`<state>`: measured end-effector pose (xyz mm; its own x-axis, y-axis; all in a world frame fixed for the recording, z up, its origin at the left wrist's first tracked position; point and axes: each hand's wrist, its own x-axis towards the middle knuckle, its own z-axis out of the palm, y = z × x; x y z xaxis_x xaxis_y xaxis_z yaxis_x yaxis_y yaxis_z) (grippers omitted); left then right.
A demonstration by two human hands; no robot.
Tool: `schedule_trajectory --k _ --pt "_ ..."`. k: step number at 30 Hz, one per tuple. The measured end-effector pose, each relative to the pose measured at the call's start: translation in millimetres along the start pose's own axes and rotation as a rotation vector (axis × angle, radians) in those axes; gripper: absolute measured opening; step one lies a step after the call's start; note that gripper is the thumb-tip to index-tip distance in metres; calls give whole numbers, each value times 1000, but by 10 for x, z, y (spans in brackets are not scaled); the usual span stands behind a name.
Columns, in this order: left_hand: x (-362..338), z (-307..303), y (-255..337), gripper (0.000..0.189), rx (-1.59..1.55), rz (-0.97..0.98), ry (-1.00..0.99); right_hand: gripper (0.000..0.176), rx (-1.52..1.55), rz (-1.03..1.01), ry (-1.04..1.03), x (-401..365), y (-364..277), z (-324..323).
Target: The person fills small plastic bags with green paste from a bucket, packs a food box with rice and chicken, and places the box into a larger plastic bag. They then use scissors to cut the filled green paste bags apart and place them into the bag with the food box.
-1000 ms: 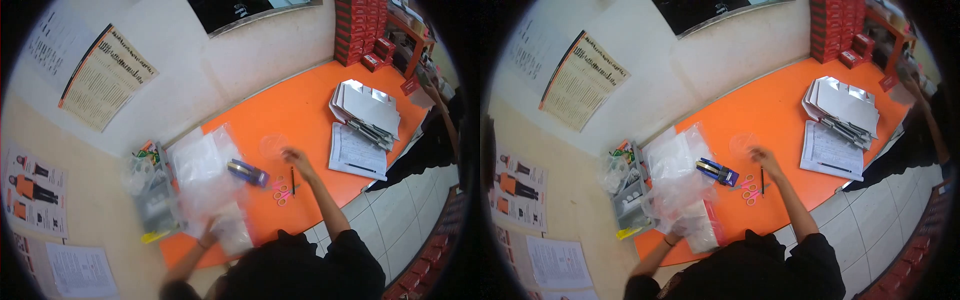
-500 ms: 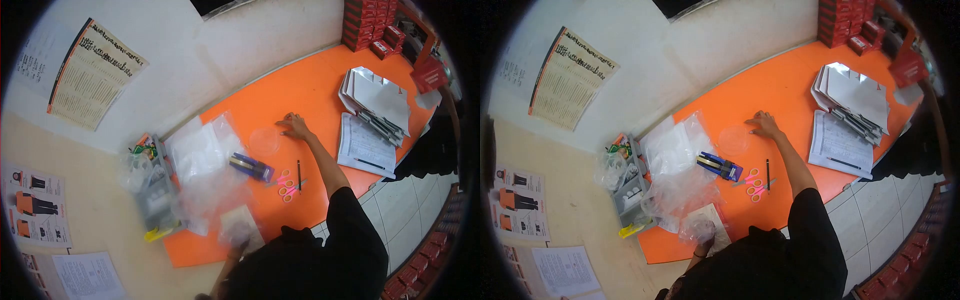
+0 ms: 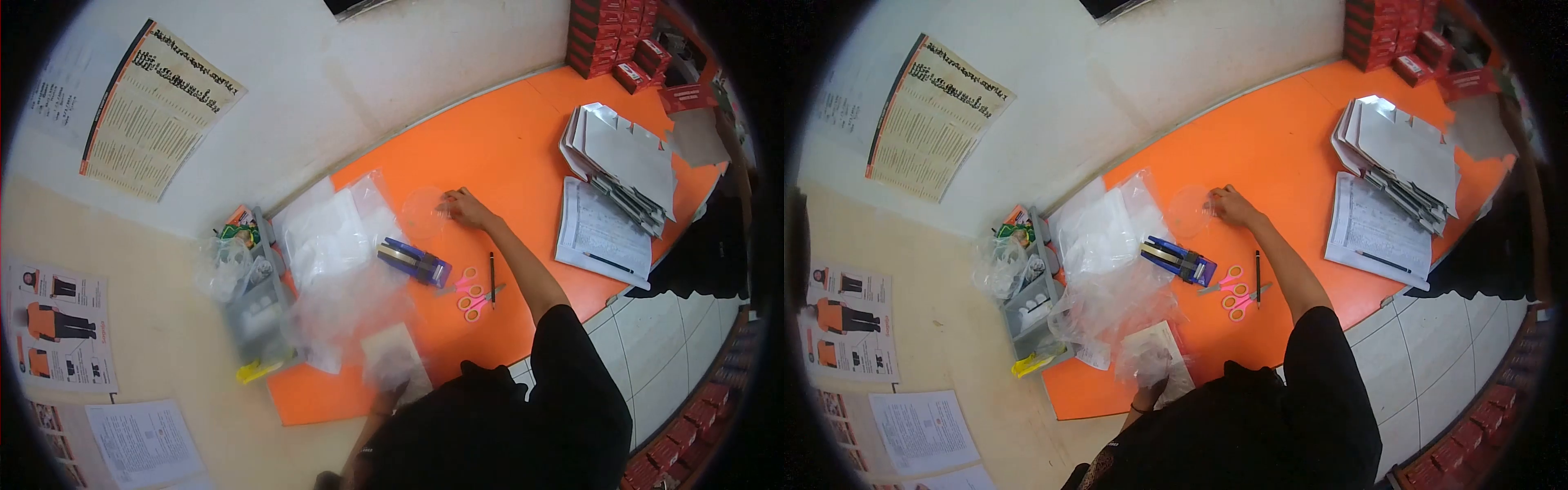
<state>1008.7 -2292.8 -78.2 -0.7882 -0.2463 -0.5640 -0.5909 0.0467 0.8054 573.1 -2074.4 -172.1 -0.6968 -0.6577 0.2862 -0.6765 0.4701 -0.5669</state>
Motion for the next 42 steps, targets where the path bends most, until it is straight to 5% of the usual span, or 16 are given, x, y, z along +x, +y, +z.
schedule_trajectory --k 7,9,13,14,16,18,22,26,28,31,33,36,40,42 --pt "-132 -10 -82 27 -36 14 50 16 -210 93 -101 -398 -9 -329" --pt "-174 8 -107 27 -51 28 72 25 -401 74 50 -721 78 -402" --pt "-193 55 -44 28 -58 63 122 18 -182 386 410 -1225 -588 -728" --pt "-230 61 -43 29 -53 67 141 18 -170 374 359 -1320 -949 -722" --pt "-187 91 39 29 -33 86 174 17 386 327 424 -1463 -1657 -534" --pt "-168 95 96 30 21 132 214 20 722 381 211 -1624 -2225 -72" --pt "-185 57 171 20 292 575 305 25 589 108 -49 -1580 -2967 422" --pt "-14 -7 -18 24 -111 658 296 30 836 159 -253 -1421 -3217 379" --pt "47 -300 -151 24 507 672 232 34 943 196 -231 -1408 -3203 427" --pt "-34 -312 -54 23 806 799 420 37 842 180 -285 -1395 -3183 455" --pt "-81 -392 50 28 481 608 280 38 763 97 -273 -1376 -3170 461" --pt "-131 -404 366 34 666 406 238 40 674 -1 -242 -1369 -3202 467" --pt "-22 -485 423 34 496 135 76 34 673 82 -122 -1389 -3324 459" --pt "32 -498 310 35 -206 15 6 34 621 -16 -49 -1424 -3353 437"
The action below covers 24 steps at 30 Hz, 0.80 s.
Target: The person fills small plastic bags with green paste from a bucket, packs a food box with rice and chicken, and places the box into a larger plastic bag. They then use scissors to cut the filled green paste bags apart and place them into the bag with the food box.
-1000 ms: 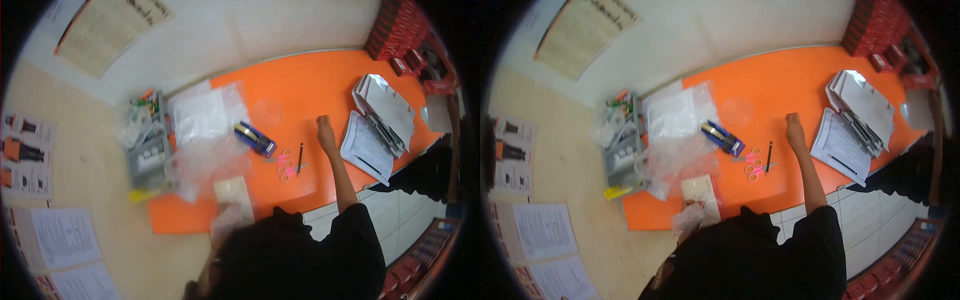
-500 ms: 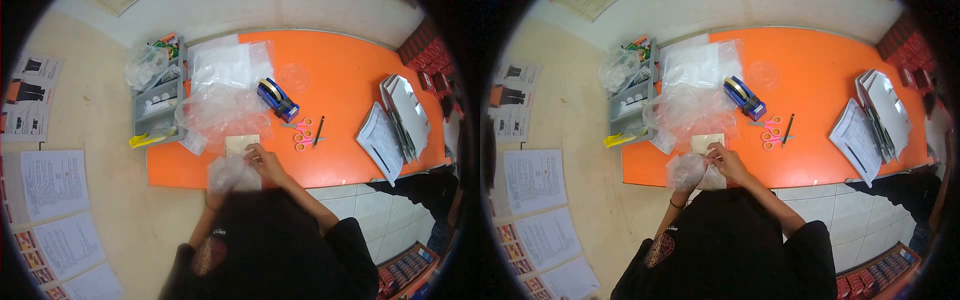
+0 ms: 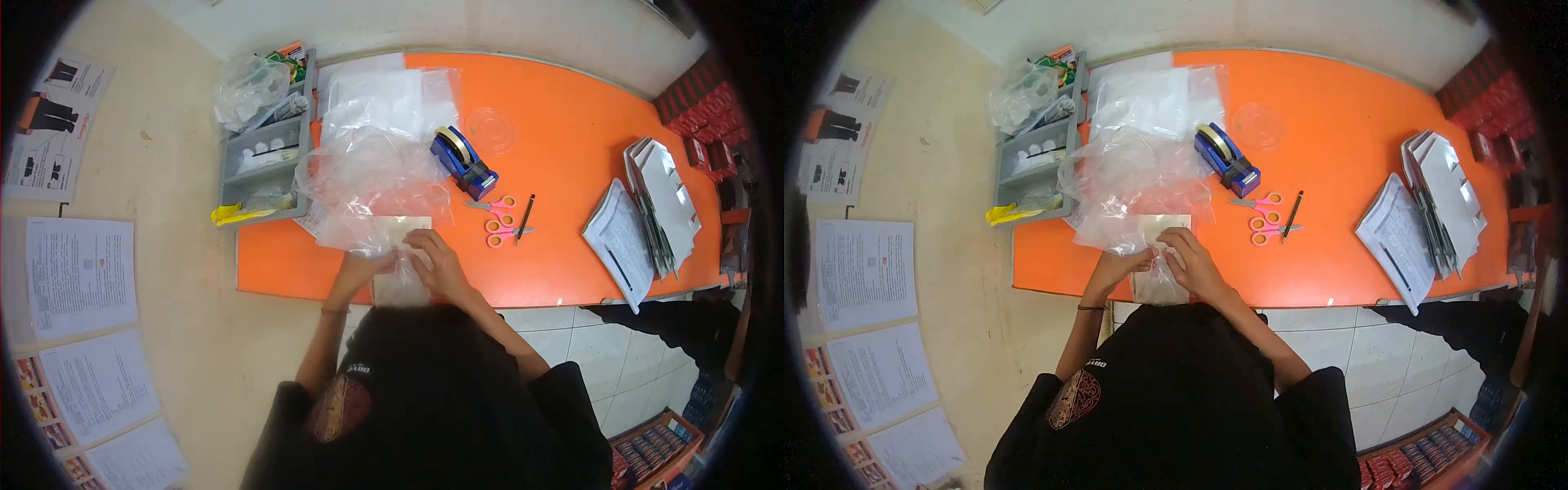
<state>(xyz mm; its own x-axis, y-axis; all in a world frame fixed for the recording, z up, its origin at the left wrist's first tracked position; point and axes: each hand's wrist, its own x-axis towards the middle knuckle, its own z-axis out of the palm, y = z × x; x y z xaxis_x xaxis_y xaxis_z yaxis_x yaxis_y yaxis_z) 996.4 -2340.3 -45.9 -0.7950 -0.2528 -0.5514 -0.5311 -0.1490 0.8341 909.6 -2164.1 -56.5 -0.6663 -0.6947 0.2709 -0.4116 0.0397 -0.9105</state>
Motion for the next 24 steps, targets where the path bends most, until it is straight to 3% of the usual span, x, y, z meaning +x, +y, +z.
schedule_trajectory --k 2,4,8,11,14,16,17,19,24 --pt "-4 7 -74 35 -133 -39 9 33 -53 -113 39 -36 -7 10" --pt "-30 44 -130 35 -270 -78 17 32 -78 -208 -58 -74 4 21" --pt "-85 138 -217 33 -483 -125 6 29 -88 -185 -99 -90 30 26" --pt "-126 192 -311 32 -580 -99 34 25 -193 -283 -153 -90 64 61" --pt "-186 231 -302 32 -652 -55 30 19 -26 -158 -58 -135 59 146" --pt "-234 252 -223 32 -665 -43 20 18 515 218 -25 -199 129 222" --pt "-253 265 -179 32 -628 -40 47 18 512 221 -34 -229 171 231" --pt "-249 266 -206 31 -595 -42 76 23 871 410 -34 -185 51 202" --pt "-236 271 -250 33 -531 18 112 32 781 458 -92 -122 -45 167"
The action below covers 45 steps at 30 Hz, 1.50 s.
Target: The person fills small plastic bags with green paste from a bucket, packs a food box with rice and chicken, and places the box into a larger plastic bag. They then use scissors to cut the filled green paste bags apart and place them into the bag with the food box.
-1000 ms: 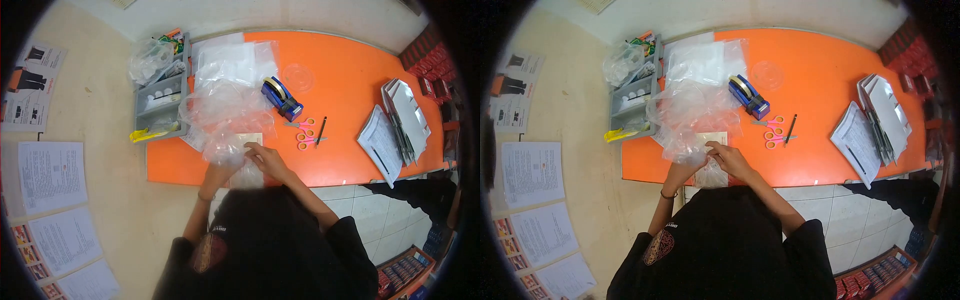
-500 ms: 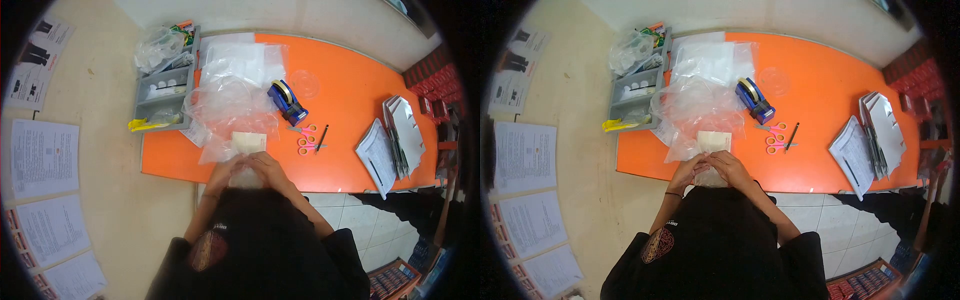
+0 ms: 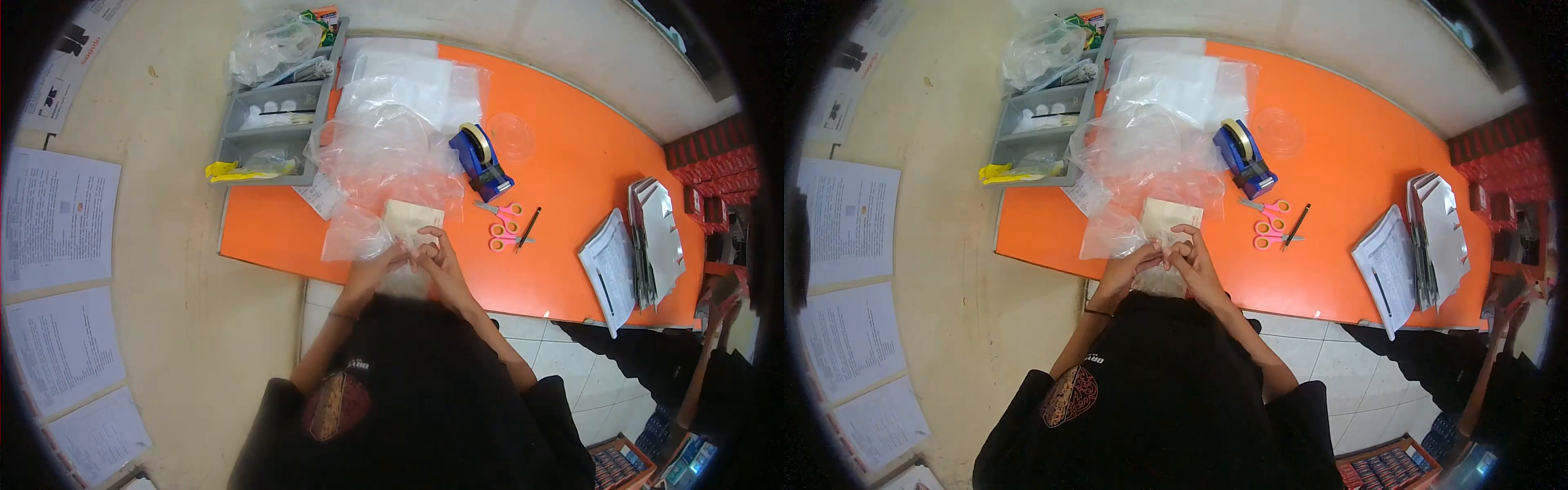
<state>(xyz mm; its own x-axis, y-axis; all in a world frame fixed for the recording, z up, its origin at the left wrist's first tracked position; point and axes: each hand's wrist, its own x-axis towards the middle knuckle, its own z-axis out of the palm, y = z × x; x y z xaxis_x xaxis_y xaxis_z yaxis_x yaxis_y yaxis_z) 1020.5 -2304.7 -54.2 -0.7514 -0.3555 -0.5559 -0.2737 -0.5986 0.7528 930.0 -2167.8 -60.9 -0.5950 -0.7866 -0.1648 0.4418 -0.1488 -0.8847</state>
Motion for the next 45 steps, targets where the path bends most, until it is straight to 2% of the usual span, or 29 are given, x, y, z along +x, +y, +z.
schedule_trajectory --k 4,7,10,16,25,33,45 --pt "4 13 25 33 9 39 -11 35 -91 27 -42 25 -10 -2" --pt "0 5 31 35 46 73 -1 36 -113 83 6 7 -79 15" --pt "18 -8 0 36 15 86 -6 36 -43 20 -7 0 -36 11" --pt "37 -17 -17 35 40 61 9 37 27 28 15 4 -11 3" --pt "25 -14 -33 36 40 98 -51 37 -28 6 24 36 17 12" --pt "-27 85 47 31 -3 -28 56 36 -42 -13 18 15 5 -18" --pt "-57 117 91 35 31 -13 47 34 -38 -19 -2 24 -5 -16"
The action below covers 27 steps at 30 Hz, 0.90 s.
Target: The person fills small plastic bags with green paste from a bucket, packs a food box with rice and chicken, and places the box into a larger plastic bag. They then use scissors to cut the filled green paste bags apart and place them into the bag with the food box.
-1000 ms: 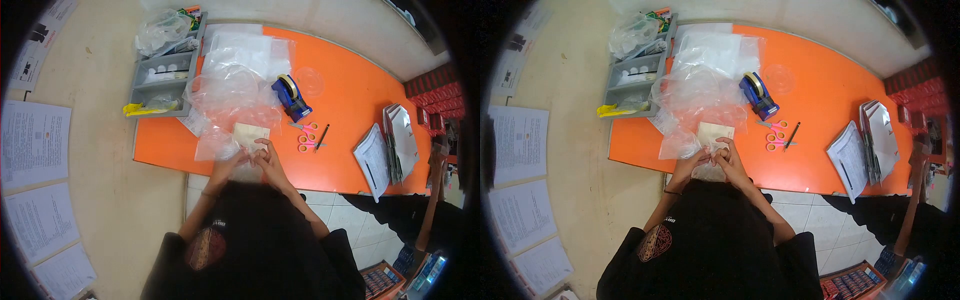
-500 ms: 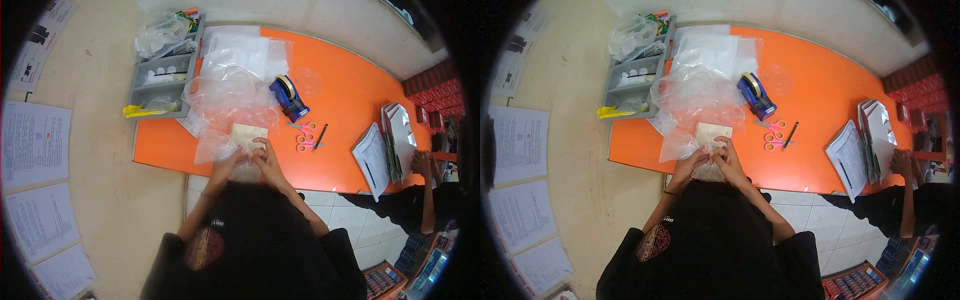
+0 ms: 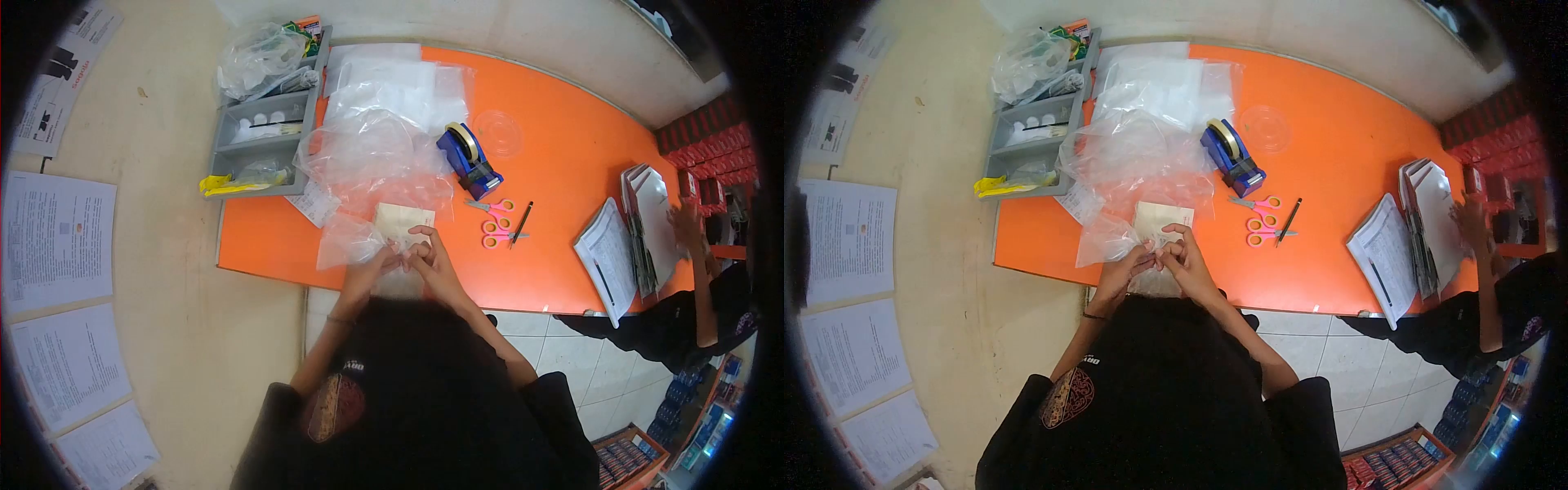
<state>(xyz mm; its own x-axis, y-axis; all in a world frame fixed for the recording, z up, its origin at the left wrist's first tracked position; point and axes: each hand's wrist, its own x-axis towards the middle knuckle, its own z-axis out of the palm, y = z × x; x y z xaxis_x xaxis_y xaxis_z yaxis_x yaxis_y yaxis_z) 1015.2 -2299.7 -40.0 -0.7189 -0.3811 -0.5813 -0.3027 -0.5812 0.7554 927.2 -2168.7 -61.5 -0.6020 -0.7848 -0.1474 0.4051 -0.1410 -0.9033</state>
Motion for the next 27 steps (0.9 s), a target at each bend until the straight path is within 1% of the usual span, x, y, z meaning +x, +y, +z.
schedule_trajectory --k 4,5,7,8,9,10,11,12,13,14,15,16,17,19,20,22,23,25,26,27 --pt "98 -88 -137 36 -4 18 -4 36 -57 -11 11 17 20 -4" --pt "130 -110 -183 33 10 53 -14 36 -57 -12 13 22 26 -5" --pt "166 -140 -215 30 25 87 -24 29 -29 -24 25 42 17 7" --pt "181 -170 -224 25 129 149 -74 29 -28 -23 25 58 5 3" --pt "170 -173 -193 22 233 211 -123 23 -10 23 7 81 -23 3" --pt "146 -179 -166 22 233 210 -122 18 8 70 -12 102 -40 2" --pt "114 -190 -140 21 358 284 -131 18 9 69 -13 115 -37 -11" --pt "83 -187 -114 21 482 357 -139 13 -3 94 -7 123 -31 -38" --pt "110 -238 -217 21 482 358 -137 11 -15 119 -2 128 -18 -61" --pt "153 -296 -367 21 712 554 -82 11 -14 119 -3 124 13 -78" --pt "153 -281 -397 22 941 750 -23 10 12 123 36 115 49 -95" --pt "154 -273 -422 22 940 749 -22 9 38 127 76 110 88 -109" --pt "156 -263 -444 23 717 658 49 9 37 127 75 118 125 -123" --pt "126 -216 -379 23 494 565 113 5 -177 -59 236 129 166 -138" --pt "119 -202 -340 23 144 323 25 5 -179 -59 238 118 187 -150" --pt "164 -181 -306 23 -203 75 -63 4 63 12 285 95 210 -163" --pt "200 -164 -288 25 346 168 -35 4 62 13 286 93 227 -158" --pt "318 -236 -424 26 892 257 1 5 149 -80 255 101 260 -146" --pt "493 -363 -656 27 835 512 -68 5 147 -79 249 97 238 -131" --pt "486 -332 -625 28 801 642 -99 5 116 -77 250 91 205 -113"
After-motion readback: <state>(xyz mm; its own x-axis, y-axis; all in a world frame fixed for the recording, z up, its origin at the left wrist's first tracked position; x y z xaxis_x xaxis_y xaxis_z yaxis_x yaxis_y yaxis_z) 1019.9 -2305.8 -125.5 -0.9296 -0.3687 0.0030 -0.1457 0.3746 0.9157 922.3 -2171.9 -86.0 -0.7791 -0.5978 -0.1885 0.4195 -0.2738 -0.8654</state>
